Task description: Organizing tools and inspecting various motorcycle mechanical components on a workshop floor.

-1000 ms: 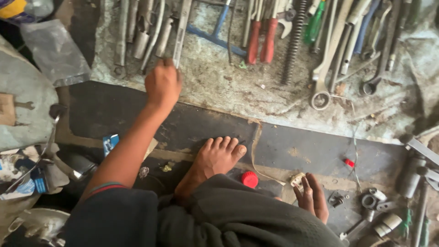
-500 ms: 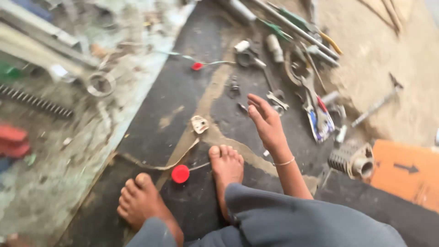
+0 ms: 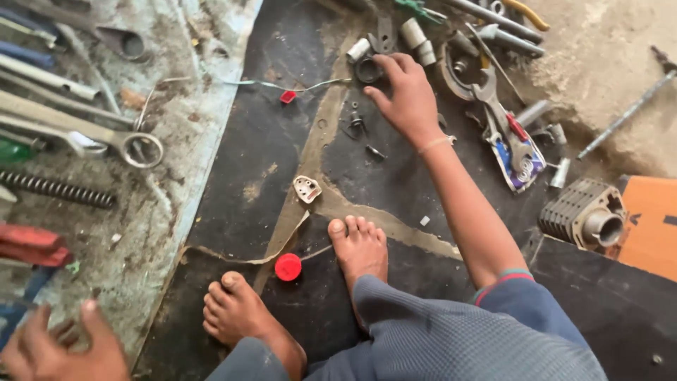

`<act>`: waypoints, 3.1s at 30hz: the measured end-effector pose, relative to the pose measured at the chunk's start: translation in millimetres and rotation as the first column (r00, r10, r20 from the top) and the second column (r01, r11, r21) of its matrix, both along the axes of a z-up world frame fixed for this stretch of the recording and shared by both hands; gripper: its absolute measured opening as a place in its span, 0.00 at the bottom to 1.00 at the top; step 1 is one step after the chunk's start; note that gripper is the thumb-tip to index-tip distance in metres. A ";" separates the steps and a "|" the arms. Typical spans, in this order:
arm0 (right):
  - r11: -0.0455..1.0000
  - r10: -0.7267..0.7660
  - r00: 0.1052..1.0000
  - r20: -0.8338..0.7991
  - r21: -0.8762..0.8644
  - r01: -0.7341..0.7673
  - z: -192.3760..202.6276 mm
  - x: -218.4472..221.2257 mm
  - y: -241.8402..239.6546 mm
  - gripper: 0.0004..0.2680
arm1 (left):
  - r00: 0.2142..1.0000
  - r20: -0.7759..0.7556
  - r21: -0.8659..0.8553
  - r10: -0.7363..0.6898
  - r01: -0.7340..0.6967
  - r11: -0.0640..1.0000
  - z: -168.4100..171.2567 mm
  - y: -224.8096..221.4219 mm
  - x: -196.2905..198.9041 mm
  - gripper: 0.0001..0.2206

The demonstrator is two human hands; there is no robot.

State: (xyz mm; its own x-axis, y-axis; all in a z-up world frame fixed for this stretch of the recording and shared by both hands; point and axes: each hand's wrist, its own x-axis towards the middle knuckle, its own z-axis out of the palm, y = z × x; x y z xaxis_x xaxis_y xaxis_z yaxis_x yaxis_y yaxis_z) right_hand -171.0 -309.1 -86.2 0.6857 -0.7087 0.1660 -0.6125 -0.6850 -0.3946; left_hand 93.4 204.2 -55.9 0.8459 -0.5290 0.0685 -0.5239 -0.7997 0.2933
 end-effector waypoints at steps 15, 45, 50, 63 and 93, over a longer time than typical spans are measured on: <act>0.978 0.198 0.980 0.021 -0.067 -0.196 5.7 13.5 38.6 0.05 | 0.830 -0.306 -0.592 -0.465 0.217 0.776 21.5 -156.4 -67.6 0.23; 0.593 0.059 0.925 0.375 0.732 -0.335 -6.9 0.0 155.8 0.16 | 0.508 -0.757 -0.575 0.412 -0.817 -0.049 -76.2 60.3 57.0 0.04; 0.617 0.025 0.959 0.283 0.750 -0.238 21.0 15.5 179.4 0.15 | 0.601 -0.629 -0.516 0.493 -0.797 0.313 -112.9 9.0 -37.4 0.09; 0.385 -0.018 0.959 0.283 0.887 -0.254 67.3 69.0 229.7 0.15 | 0.234 -0.919 -0.306 -0.319 -0.931 0.199 -99.1 -39.3 -84.6 0.07; 0.462 -0.064 0.974 0.216 0.872 -0.163 53.9 41.7 228.8 0.14 | 0.816 -0.108 -0.479 0.568 -0.543 0.690 -90.9 96.7 72.2 0.15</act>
